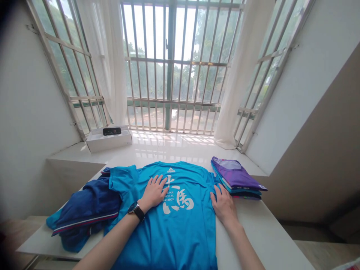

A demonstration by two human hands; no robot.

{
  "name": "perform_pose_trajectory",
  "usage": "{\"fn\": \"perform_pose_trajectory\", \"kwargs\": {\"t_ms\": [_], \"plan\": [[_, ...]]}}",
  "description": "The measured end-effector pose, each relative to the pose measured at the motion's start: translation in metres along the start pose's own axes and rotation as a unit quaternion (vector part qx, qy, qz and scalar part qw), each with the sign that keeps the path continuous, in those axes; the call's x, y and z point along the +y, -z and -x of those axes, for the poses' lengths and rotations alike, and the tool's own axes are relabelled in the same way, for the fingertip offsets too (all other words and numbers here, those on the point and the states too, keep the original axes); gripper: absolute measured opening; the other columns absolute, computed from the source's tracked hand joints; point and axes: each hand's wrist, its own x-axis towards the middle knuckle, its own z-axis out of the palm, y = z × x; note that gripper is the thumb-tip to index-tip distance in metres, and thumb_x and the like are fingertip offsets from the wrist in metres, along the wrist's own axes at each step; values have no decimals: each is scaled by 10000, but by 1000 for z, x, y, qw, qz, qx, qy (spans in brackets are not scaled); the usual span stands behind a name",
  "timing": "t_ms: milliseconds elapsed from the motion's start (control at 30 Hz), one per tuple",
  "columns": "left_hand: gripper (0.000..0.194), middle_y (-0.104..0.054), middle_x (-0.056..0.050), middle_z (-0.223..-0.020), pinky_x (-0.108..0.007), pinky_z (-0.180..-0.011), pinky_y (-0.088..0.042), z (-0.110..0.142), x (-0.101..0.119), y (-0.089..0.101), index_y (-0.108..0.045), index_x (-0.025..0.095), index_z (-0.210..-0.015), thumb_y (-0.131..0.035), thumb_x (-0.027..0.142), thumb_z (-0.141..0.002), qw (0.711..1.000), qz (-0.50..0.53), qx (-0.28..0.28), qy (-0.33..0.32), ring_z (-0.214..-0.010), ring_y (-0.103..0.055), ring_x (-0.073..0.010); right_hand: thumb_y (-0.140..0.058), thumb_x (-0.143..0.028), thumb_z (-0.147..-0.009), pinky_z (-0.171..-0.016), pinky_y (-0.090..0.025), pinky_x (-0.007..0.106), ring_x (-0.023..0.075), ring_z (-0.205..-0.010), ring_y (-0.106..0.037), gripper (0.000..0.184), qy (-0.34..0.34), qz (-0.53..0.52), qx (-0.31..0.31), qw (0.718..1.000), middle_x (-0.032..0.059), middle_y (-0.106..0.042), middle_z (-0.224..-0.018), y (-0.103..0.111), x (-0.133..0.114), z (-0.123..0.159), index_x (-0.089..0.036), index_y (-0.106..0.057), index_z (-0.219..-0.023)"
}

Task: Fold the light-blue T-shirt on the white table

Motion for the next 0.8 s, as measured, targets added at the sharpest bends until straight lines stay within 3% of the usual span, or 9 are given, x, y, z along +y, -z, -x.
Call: {"fn": "perform_pose_trajectory", "kwargs": {"t_ms": [233, 400, 500, 633, 800], "plan": [[582, -390, -89, -1553, -547, -1174, -215, 0, -1, 1, -411, 260, -1492, -324, 536, -987, 1000, 15, 0, -2, -1441, -287, -329, -277, -591, -919, -981, -458, 530, 357, -1165, -560, 649, -62, -4, -7, 998, 161, -598, -1317, 0, 2, 5, -152, -598, -1273], [684, -379, -117, -1555, -537, -1176, -216, -2, -1, 1, -249, 175, -1562, -324, 527, -980, 1000, 30, 3, 2, -1436, -292, -334, -262, -623, -917, -918, -496, 495, 353, -1094, -595, 684, -79, -25, 2, 997, 170, -656, -1190, 8, 3, 5, -139, -599, -1263], [695, -378, -120, -1555, -537, -1179, -214, -2, -2, -1, -264, 153, -1557, -309, 536, -979, 999, 32, 3, 2, -1438, -286, -337, -251, -644, -918, -900, -503, 481, 341, -1087, -608, 675, -91, -42, -13, 995, 155, -667, -1175, 11, 5, 4, -163, -620, -1215], [654, -372, -111, -1560, -548, -1180, -208, -2, -3, -5, -348, 186, -1528, -308, 539, -980, 1000, 21, 6, -3, -1443, -275, -339, -274, -656, -914, -862, -517, 449, 309, -1023, -642, 606, -80, -71, -49, 993, 112, -706, -1079, 14, 6, 4, -224, -686, -1021], [623, -375, -105, -1558, -557, -1175, -207, -1, -4, -10, -395, 214, -1504, -300, 545, -986, 1000, 14, 17, -7, -1442, -278, -335, -349, -668, -901, -919, -498, 442, 299, -1058, -623, 575, -17, -88, -39, 995, 106, -700, -1108, 15, 4, 5, -228, -699, -1021]]}}
